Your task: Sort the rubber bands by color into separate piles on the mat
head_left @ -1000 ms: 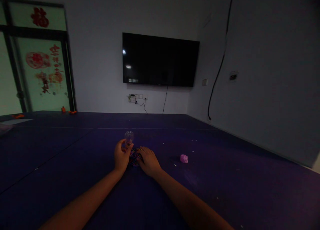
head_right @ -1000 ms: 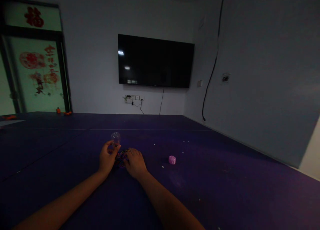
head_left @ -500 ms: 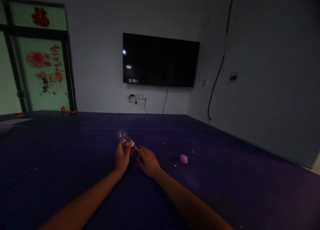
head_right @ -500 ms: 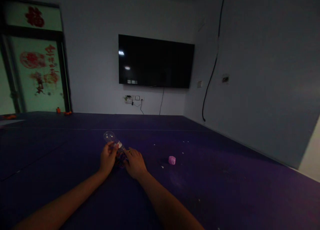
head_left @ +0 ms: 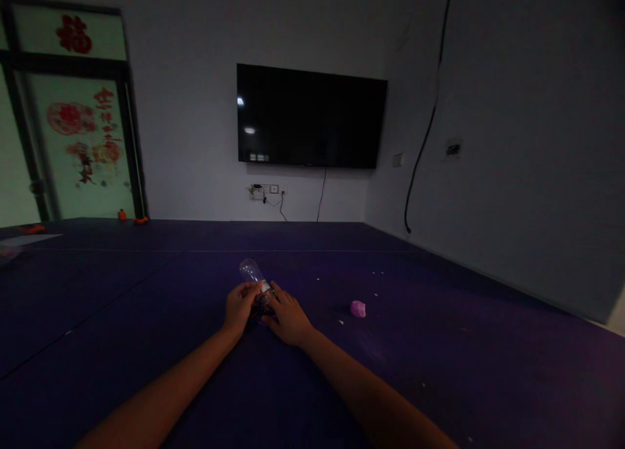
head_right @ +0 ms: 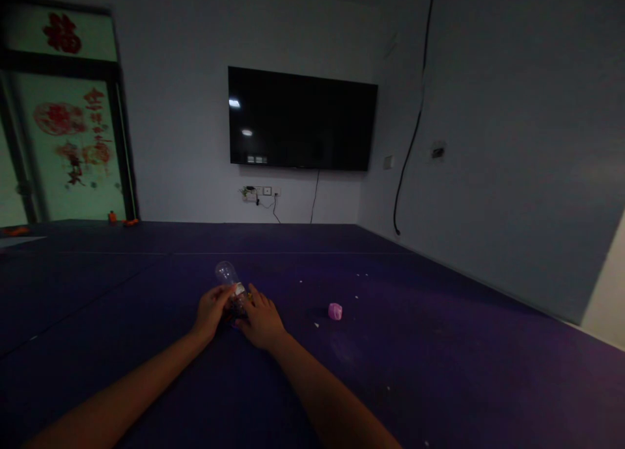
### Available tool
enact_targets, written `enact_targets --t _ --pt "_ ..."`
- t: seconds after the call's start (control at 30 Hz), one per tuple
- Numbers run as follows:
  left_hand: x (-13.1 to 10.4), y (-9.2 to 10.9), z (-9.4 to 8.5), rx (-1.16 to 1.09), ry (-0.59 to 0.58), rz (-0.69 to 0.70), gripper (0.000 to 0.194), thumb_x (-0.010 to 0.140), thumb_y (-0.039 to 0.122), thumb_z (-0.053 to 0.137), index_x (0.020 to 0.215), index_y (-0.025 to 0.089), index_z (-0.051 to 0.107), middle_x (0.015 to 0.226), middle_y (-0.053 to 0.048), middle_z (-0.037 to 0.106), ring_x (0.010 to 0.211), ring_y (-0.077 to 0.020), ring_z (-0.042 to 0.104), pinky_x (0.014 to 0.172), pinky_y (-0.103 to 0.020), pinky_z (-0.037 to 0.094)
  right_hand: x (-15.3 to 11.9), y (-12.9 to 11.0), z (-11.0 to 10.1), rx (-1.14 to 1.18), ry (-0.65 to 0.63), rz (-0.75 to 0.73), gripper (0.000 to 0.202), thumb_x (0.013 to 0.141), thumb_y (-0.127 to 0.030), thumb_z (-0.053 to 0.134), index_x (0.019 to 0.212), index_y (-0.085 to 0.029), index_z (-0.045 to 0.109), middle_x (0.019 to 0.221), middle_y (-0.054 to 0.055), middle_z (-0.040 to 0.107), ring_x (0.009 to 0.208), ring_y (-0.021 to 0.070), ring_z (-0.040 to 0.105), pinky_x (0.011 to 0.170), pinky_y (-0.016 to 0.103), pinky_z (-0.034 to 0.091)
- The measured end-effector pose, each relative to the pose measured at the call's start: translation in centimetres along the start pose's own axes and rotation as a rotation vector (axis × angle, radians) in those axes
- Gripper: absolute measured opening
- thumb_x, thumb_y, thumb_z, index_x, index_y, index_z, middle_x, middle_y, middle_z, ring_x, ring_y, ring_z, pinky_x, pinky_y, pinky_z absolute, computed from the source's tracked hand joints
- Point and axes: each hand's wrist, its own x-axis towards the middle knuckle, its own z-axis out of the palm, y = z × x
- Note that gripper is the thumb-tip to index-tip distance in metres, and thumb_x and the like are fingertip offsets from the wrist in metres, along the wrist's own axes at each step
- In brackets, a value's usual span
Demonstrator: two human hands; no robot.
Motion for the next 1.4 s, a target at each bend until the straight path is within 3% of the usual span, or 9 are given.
enact_targets --t 0.47,0.73,0.87,1.03,1.17,1.27,1.4 --pt "0.0 0.1 0.3 -0.016 0.067 0.026 0.041 0.062 0.054 0.068 0.073 0.015 0.062 0.066 -0.003 0.065 0.059 -0.0173 0.06 0.054 -0.026 0.045 0.0 0.2 -0.2 0.026 0.001 0.011 0.063 0.081 -0.027 0.059 0.14 -0.026 0.036 0.147 0.012 0.032 0.13 0.0276 0.036 0.101 0.044 0.033" --pt "0.2 0.2 -0.2 -0.027 0.23 -0.016 0.041 0.063 0.053 0.068 0.079 0.016 0.058 0.062 0.0 0.06 0.051 -0.015 0.056 0.047 -0.024 0.043 -0.2 -0.4 -0.8 0.044 -0.032 0.051 0.053 0.084 -0.027 0.056 0.135 -0.032 0.042 0.147 0.009 0.033 0.132 0.026 0.033 0.102 0.045 0.032" --pt "0.2 0.0 -0.2 0.02 0.216 0.006 0.045 0.064 0.055 0.067 0.084 0.015 0.059 0.066 -0.002 0.063 0.054 -0.0168 0.058 0.049 -0.025 0.044 -0.1 -0.3 -0.7 0.041 -0.027 0.055 0.052 0.084 -0.026 0.055 0.134 -0.029 0.044 0.145 0.01 0.036 0.131 0.0257 0.035 0.102 0.044 0.032" --pt "0.2 -0.4 -0.1 0.148 0.195 0.164 0.053 0.067 0.057 0.065 0.1 0.016 0.058 0.078 -0.004 0.063 0.055 -0.0164 0.057 0.054 -0.028 0.045 0.0 -0.1 -0.4 0.008 0.023 0.054 0.043 0.087 -0.028 0.05 0.13 -0.025 0.049 0.14 0.011 0.044 0.128 0.026 0.039 0.101 0.044 0.035" --pt "0.3 -0.9 -0.1 0.225 0.163 0.253 0.06 0.072 0.057 0.061 0.114 0.016 0.053 0.071 -0.001 0.059 0.055 -0.0172 0.056 0.057 -0.029 0.045 0.1 0.0 -0.3 0.0 0.101 0.12 0.038 0.088 -0.026 0.047 0.125 -0.022 0.053 0.132 0.011 0.052 0.123 0.0258 0.045 0.099 0.043 0.037" --pt "0.1 -1.1 0.0 0.268 0.151 0.272 0.06 0.074 0.056 0.06 0.118 0.015 0.051 0.066 0.0 0.058 0.056 -0.0185 0.057 0.06 -0.031 0.046 0.1 0.1 -0.4 0.028 0.164 0.14 0.045 0.088 -0.025 0.047 0.132 -0.022 0.046 0.13 0.01 0.054 0.122 0.0251 0.046 0.098 0.043 0.037" --pt "-0.4 -0.8 0.3 0.313 0.091 0.314 0.053 0.072 0.053 0.063 0.11 0.016 0.056 0.085 -0.007 0.066 0.072 -0.0223 0.063 0.07 -0.034 0.048 0.1 0.1 -0.7 0.079 0.232 0.139 0.061 0.085 -0.025 0.05 0.142 -0.021 0.031 0.135 0.01 0.049 0.123 0.0242 0.044 0.099 0.042 0.037"
